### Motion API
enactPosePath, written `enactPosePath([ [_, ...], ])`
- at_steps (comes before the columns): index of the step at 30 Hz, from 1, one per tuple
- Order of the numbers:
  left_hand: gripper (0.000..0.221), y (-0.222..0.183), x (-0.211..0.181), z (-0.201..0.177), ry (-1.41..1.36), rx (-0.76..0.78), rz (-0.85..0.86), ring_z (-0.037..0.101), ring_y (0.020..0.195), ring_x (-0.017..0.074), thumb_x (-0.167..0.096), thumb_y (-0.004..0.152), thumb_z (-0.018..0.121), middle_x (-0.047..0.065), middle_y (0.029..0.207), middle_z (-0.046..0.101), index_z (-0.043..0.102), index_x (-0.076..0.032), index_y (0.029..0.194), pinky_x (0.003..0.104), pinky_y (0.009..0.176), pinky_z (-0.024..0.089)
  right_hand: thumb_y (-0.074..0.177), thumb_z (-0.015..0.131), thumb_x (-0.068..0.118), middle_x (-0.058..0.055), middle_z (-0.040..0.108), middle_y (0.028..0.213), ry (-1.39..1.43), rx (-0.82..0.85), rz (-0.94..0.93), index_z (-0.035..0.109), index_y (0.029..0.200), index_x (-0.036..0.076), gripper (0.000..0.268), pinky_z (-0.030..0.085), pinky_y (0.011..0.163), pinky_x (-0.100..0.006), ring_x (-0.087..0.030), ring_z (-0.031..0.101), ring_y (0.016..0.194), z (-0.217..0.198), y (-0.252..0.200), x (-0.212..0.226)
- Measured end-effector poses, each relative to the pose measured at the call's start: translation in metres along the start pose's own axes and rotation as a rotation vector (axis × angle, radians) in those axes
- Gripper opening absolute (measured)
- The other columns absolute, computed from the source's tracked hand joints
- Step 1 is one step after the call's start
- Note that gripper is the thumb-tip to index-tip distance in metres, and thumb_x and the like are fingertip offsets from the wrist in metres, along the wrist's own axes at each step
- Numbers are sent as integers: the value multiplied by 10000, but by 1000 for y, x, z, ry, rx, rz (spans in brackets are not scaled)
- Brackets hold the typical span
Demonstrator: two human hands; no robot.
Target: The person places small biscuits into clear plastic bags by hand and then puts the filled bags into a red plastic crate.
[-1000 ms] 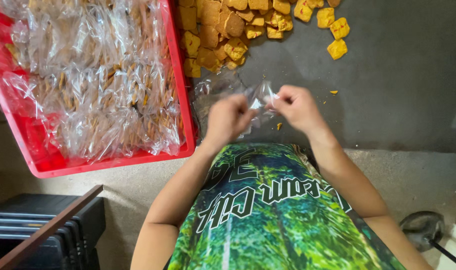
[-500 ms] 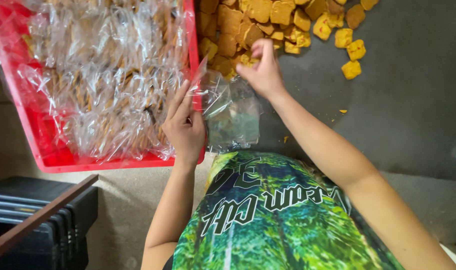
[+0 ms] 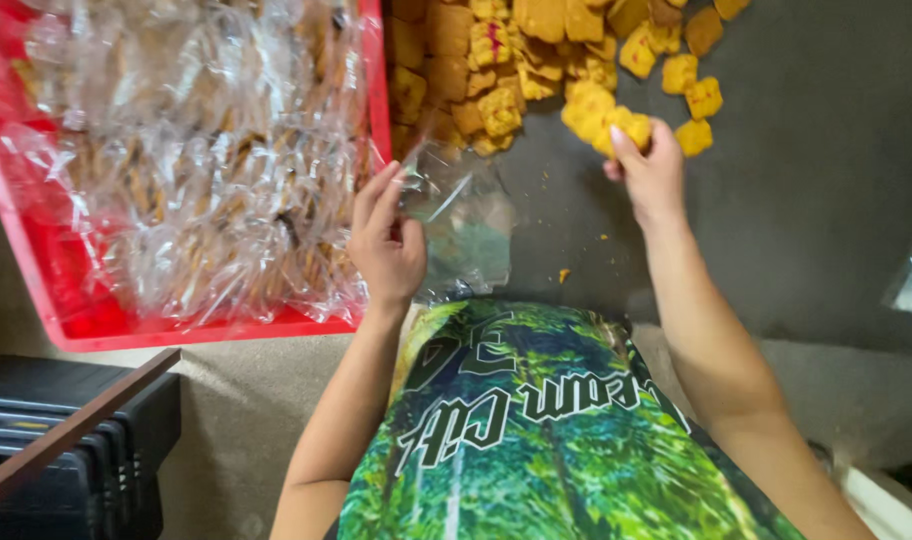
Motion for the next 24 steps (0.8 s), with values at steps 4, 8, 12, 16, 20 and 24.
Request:
enactPosePath([
  [4,521,0,2,5,36,69,-42,686,895,134,99,823,558,97,1381,672,690,-51,1304,225,685,508,987,746,183,-21,695,888,-276,-14,224,635,1121,11,245,513,536,-236,-70,608,613,-70,-49,-48],
  [8,555,0,-12,0,85,43,98,653,1210,227,130,840,524,118,1399,651,673,-27,1351,270,889,535,985,749,199,-21,707,884,-333,-124,222,641,1104,21,241,520,530,-231,-71,616,606,-93,-70,-63],
  [12,545,-2,-14,2,90,55,102,651,1227,255,132,842,521,134,1398,642,673,-17,1344,301,978,526,976,751,217,-56,714,868,-523,-193,250,656,1063,-12,262,535,524,-255,-101,657,611,-105,-67,-60],
  [16,554,-1,-13,-1,93,34,121,650,1256,260,134,835,516,129,1399,647,673,-23,1343,303,999,530,978,738,277,-38,708,864,-381,-113,476,673,1065,16,282,546,528,-245,-84,645,600,-116,-59,-88],
  [20,562,-1,-13,-2,74,29,121,654,1233,253,137,834,508,133,1393,647,674,-24,1346,297,986,531,975,737,286,-44,716,873,-383,-106,478,681,1061,26,280,554,533,-240,-85,654,604,-123,-57,-96],
  [24,568,-1,-14,-2,82,37,115,655,1232,247,140,833,507,134,1396,645,672,-21,1352,290,971,534,948,757,269,-46,724,899,-391,-131,481,684,1073,39,271,538,537,-242,-94,652,620,-129,-61,-91],
])
Point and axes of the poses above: each hand's wrist, its own y-axis towards the middle knuckle, its own z-axis out of the palm, x = y × z, the point moved 8 cm from there along y, towards the middle knuckle
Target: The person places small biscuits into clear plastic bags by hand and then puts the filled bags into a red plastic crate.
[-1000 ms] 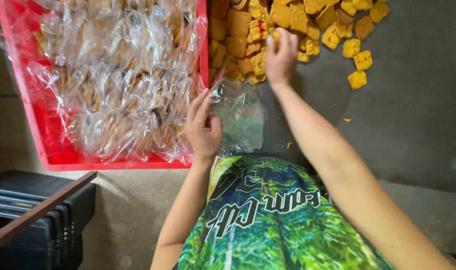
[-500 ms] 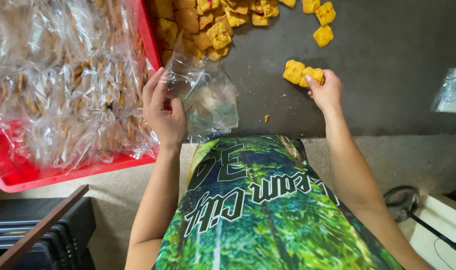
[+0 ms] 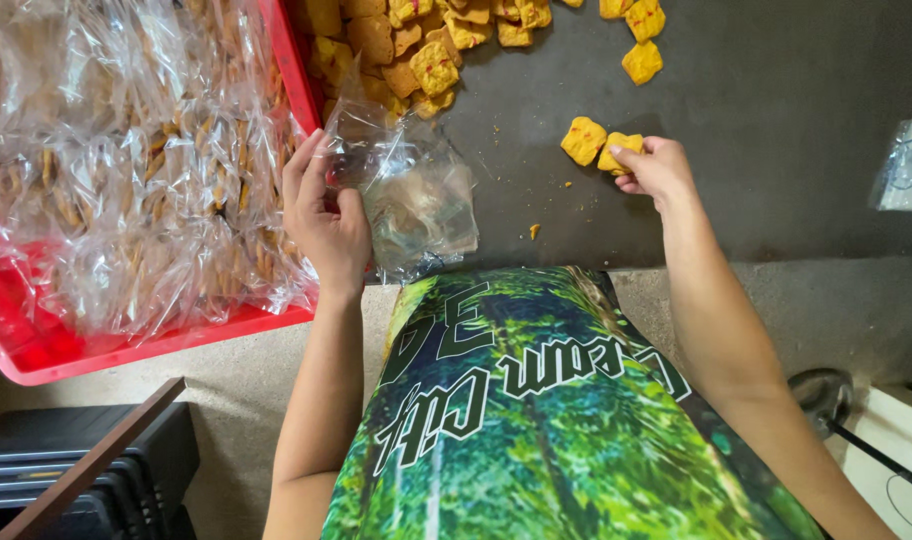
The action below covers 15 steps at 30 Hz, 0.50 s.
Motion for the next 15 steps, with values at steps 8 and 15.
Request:
enactPosePath([
  [8,545,0,5,3,-18,16,-59,662,1173,228,134,839,517,132,1394,646,671,-23,1337,271,883,539,922,927,274,-187,652,1295,-462,-83,-1044,704,1079,20,372,552,946,-388,-294,648,1161,23,-47,69],
  [15,567,0,1,2,9,-9,8,651,1237,271,143,849,515,141,1402,637,654,-27,1373,311,995,536,754,952,368,-116,679,997,-512,-7,-516,667,1056,27,538,537,811,-362,-227,650,890,44,18,76],
])
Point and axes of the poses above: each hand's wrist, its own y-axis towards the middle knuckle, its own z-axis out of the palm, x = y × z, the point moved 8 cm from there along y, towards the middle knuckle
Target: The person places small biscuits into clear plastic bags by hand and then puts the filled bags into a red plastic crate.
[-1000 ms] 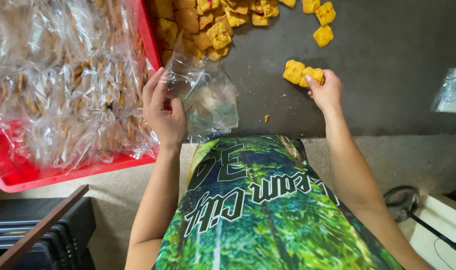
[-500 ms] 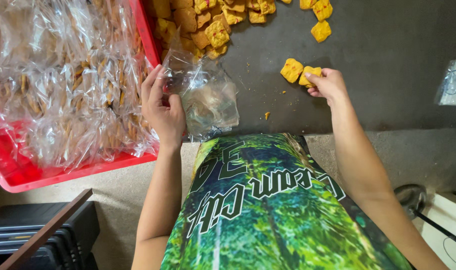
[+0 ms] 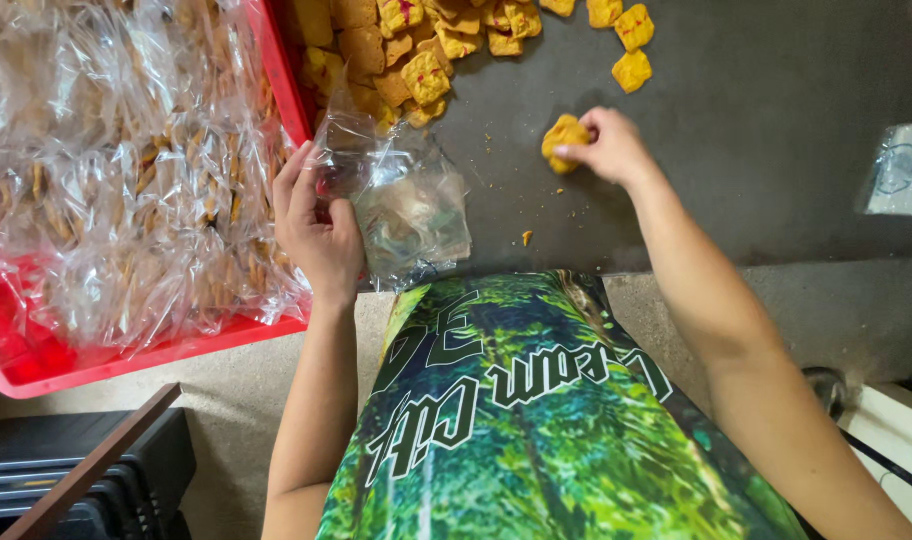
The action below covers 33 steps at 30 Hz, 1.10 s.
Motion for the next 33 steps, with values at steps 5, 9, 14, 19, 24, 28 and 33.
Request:
enactPosePath([
  [5,571,-4,-2,0,-20,-37,-25,653,1183,274,122,850,518,157,1396,612,635,-31,1387,298,877,537,771,1031,274,-134,593,1136,60,-457,-74,706,943,-15,468,576,796,-368,-216,648,925,-80,59,-35],
  [9,490,-9,-24,-1,115,-53,181,667,1159,268,112,877,565,145,1408,637,650,-47,1333,358,925,566,779,907,310,-72,630,1073,358,-232,359,530,1120,34,579,553,745,-385,-188,635,910,-67,61,-56],
  [14,468,-19,-42,20,11,52,149,727,1020,266,88,862,561,138,1393,644,662,-35,1303,323,763,563,816,962,226,-159,639,1087,-216,-440,-245,605,1142,58,512,533,803,-406,-308,637,959,-52,9,27],
  [19,559,-21,-44,72,117,255,130,748,926,291,42,766,578,108,1436,633,654,-28,1314,355,746,586,934,875,196,-108,675,1120,334,-355,-221,583,1231,27,450,560,858,-332,-174,655,975,-34,-44,81],
  [24,661,-33,-38,137,80,445,64,712,1030,376,-55,747,684,97,1450,552,548,-47,1394,446,838,578,971,786,177,-108,696,1183,899,-238,-296,526,1332,-26,489,587,920,-298,-132,695,1056,-13,-126,182],
  [28,693,-40,-41,150,-110,379,-69,674,1036,420,-58,808,659,151,1547,440,428,-27,1461,473,840,566,1007,733,201,-131,746,1168,588,-265,-288,538,1399,-53,506,582,915,-304,-148,728,1068,-12,-144,210],
  [33,656,-40,-56,133,-101,390,135,687,1164,388,1,871,625,116,1591,473,457,-71,1501,440,931,588,943,729,209,-150,781,1063,320,-38,-165,580,1388,46,496,604,764,-340,-205,791,848,-11,-130,204],
])
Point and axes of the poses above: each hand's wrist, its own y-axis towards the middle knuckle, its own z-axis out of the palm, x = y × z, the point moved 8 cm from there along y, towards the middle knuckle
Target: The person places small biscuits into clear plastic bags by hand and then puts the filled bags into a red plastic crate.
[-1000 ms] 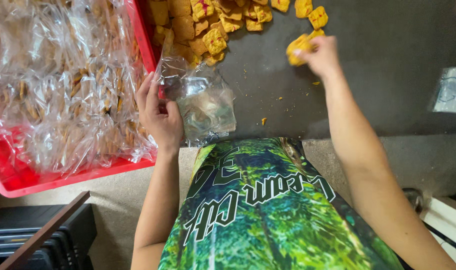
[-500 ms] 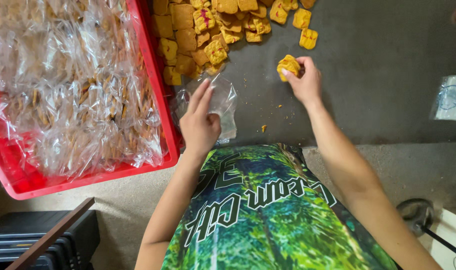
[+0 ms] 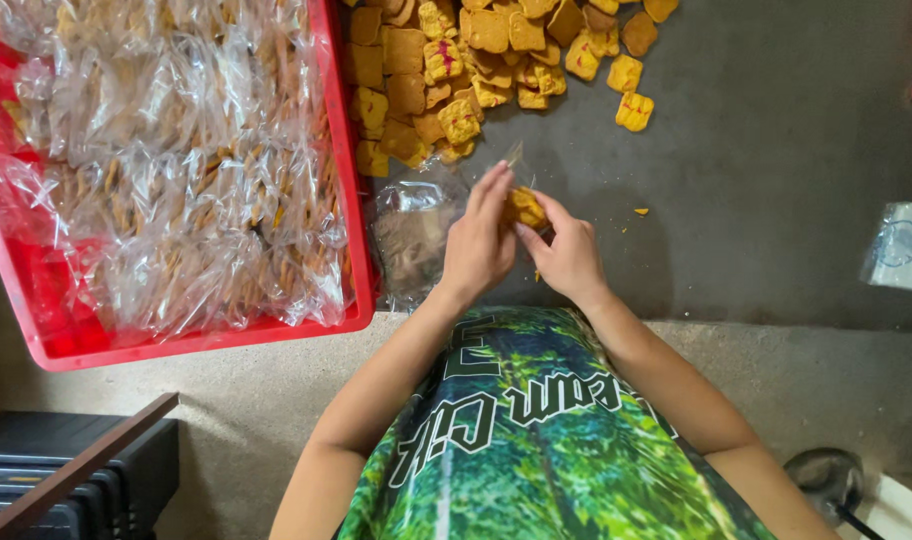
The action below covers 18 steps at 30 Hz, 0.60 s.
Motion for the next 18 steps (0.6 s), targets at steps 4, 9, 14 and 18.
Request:
enactPosePath([
  [4,708,-7,-22,-4,144,57,144,709,1142,324,-21,825,659,83,1579,474,464,-110,1500,383,893,598,872,786,215,-174,769,1003,-140,28,-11,511,1293,38,533,575,725,-410,-313,763,836,4,7,-4],
  [9,778,-16,-25,10,119,220,172,683,1181,302,2,780,653,92,1596,470,450,-90,1525,376,892,583,982,671,212,-160,767,947,-40,14,-5,477,1320,91,408,587,719,-419,-333,779,894,10,18,-33],
  [14,821,-5,-8,9,-50,80,75,612,1287,394,-1,783,659,163,1599,395,382,-36,1556,379,946,573,1013,638,178,-205,717,936,-141,38,-158,475,1488,123,505,544,705,-438,-382,713,834,-2,21,5],
  [18,753,7,13,-1,-261,178,-276,731,915,277,39,813,573,131,1610,465,422,-70,1543,332,834,581,852,676,168,-160,706,728,-322,330,-192,598,1386,181,539,531,607,-393,-306,688,621,-20,12,39],
])
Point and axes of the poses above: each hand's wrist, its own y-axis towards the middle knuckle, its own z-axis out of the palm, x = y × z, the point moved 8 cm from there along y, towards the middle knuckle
